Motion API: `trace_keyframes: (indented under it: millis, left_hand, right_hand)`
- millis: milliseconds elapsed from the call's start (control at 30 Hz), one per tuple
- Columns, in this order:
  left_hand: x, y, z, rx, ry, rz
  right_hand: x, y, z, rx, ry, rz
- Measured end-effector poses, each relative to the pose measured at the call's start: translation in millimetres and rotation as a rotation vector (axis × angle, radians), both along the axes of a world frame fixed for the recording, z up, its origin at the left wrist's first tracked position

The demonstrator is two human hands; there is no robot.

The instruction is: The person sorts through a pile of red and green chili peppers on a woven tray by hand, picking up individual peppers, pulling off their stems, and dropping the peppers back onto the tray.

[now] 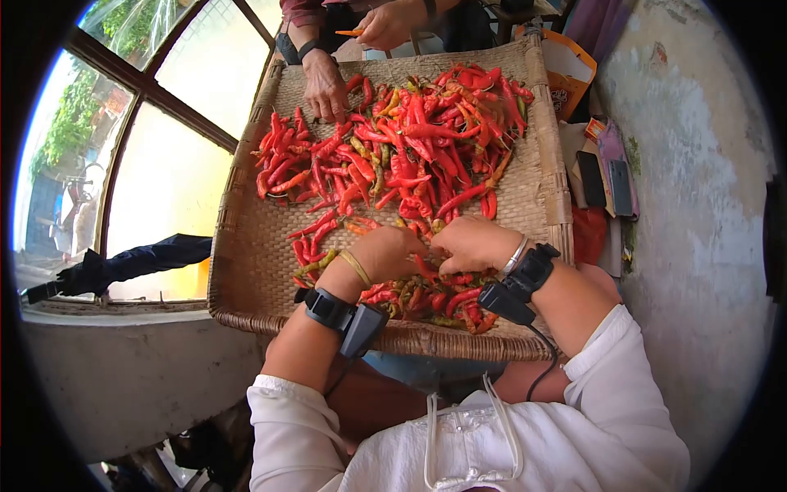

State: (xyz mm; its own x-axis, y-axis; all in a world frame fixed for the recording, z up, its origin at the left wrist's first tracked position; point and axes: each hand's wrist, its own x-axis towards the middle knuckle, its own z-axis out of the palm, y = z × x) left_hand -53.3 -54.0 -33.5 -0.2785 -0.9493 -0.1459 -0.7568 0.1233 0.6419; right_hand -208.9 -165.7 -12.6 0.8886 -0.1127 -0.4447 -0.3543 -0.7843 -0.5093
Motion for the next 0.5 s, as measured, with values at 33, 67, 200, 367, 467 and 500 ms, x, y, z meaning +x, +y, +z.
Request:
trace_keyframes:
  millis: [33,67,200,367,467,500]
  left_hand:
    - [-4,1,-4,0.007,-0.027,-0.056]
    - [-7,0,-8,0.010,-0.025,-0.055]
    - [-14,-2,-14,0.099,-0.360,-0.096]
    - [-16,0,-17,0.102,-0.440,-0.059]
    - [-16,-1,-20,0.044,-0.338,-0.099]
    - [-19,-3,-19,0.105,-0.385,-0.095]
  right_hand:
    - [0,4,-4,-0.057,0.009,0.050]
    - [0,9,-8,-0.114,0.019,0.099]
    - [2,17,-12,-0.223,0.090,0.153]
    - [1,15,-20,-0.228,0.047,0.120]
    - [2,21,-9,-0.206,0.045,0.126]
    - [3,23,-8,-0.202,0.049,0.128]
